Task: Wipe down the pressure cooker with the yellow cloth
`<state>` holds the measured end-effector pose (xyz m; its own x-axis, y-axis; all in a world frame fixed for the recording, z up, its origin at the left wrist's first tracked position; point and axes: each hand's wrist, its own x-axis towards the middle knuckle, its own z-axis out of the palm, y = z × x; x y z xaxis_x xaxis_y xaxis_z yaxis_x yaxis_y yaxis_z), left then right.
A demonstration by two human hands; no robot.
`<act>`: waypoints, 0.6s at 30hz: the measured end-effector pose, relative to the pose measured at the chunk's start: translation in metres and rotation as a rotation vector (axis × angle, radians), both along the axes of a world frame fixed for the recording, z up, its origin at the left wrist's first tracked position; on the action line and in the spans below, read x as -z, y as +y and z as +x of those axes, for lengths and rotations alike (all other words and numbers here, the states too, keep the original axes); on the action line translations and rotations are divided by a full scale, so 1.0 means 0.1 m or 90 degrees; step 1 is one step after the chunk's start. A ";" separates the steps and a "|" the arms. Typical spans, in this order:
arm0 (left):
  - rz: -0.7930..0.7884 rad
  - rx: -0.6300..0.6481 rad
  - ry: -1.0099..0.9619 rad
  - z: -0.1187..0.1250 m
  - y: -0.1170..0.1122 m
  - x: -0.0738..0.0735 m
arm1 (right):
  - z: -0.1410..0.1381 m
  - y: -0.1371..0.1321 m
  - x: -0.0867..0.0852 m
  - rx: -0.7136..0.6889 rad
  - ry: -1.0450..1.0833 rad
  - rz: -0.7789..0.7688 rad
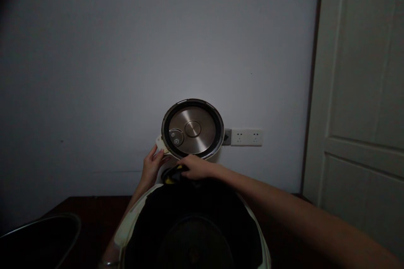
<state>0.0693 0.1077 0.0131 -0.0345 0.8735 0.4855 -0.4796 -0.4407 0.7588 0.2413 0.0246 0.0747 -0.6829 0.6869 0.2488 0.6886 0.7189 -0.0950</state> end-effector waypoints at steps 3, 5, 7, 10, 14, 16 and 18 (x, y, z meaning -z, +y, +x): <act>0.009 0.005 0.004 0.00 -0.01 -0.01 | 0.07 0.01 0.02 0.008 -0.016 -0.001; 0.012 0.008 0.009 -0.01 -0.01 -0.01 | 0.19 -0.01 0.00 0.032 -0.024 0.005; 0.006 0.009 0.012 -0.01 -0.01 -0.01 | 0.32 -0.05 -0.03 0.068 -0.035 0.006; -0.006 0.017 0.005 -0.02 -0.03 -0.01 | 0.52 -0.14 -0.07 0.083 -0.024 -0.012; -0.036 0.053 -0.027 -0.02 -0.09 -0.06 | 0.77 -0.28 -0.12 0.071 0.067 -0.067; -0.053 0.081 -0.045 -0.02 -0.12 -0.09 | 0.88 -0.34 -0.14 0.106 0.146 -0.097; -0.069 0.103 -0.061 -0.02 -0.13 -0.10 | 0.97 -0.37 -0.13 0.163 0.260 -0.116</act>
<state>0.0675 0.0948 0.0232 0.0696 0.9186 0.3891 -0.6093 -0.2697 0.7457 0.3386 -0.0127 0.0881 -0.3590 0.8766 0.3203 0.7209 0.4784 -0.5014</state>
